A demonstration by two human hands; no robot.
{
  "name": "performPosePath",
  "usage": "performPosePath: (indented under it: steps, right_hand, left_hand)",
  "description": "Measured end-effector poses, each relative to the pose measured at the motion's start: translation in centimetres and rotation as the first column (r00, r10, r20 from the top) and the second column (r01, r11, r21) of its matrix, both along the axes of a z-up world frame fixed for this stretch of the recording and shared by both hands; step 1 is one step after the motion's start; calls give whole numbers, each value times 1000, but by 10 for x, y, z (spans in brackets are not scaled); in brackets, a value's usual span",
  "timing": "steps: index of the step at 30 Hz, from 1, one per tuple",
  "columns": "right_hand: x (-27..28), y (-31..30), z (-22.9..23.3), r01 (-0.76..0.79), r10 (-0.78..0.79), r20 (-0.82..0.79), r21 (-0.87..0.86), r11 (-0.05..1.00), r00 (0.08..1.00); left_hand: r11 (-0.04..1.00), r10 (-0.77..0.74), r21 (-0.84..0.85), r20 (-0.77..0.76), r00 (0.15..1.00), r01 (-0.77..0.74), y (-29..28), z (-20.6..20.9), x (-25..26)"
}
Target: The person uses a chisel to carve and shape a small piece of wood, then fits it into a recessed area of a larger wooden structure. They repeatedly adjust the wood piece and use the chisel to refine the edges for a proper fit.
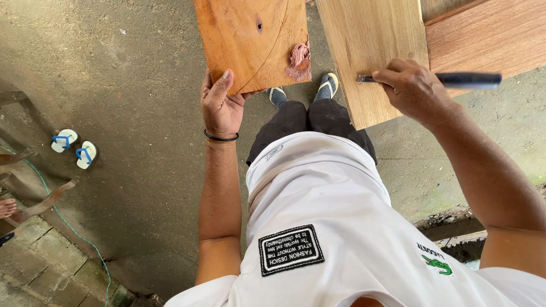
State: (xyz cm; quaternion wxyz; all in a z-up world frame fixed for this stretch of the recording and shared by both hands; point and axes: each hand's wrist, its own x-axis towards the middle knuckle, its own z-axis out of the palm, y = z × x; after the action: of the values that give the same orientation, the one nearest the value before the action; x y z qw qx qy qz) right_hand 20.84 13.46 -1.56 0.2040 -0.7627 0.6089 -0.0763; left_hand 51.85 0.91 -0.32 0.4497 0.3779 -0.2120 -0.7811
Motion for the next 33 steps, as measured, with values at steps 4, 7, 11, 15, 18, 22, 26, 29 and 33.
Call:
performPosePath:
  steps: [4,7,11,15,18,22,26,29,33]
  right_hand:
    - [16,5,10,134,-140,28,139,981,990]
    - [24,13,9,222,-229,14,202,954,973]
    - [33,16,10,310,-321,4,253,917,947]
    - [37,13,14,361,-430,131,360,860,893]
    - [44,2,35,379,-509,197,461,802,838]
    - [51,-5,41,471,-665,301,515,717,683]
    - [58,-11,40,523,-712,297,512,681,637]
    - [64,-11,38,559,-729,227,510,654,645]
    - [66,-10,37,564,-739,214,523,639,639]
  left_hand:
    - [1000,11,-3,-24,1000,-11,-3,-1,3]
    - [1000,23,-5,-3,1000,-23,-6,8,0]
    - [1000,17,19,23,1000,-18,-9,-2,5]
    - [1000,21,3,18,1000,-21,-13,10,-2]
    - [1000,28,1,10,1000,-28,-15,15,-3]
    - [999,33,1,0,999,-33,-15,9,0]
    - [999,46,15,10,999,-46,-15,-5,6]
    - [999,38,10,-4,999,-38,-16,9,3]
    - [999,50,2,-11,999,-50,-15,9,5]
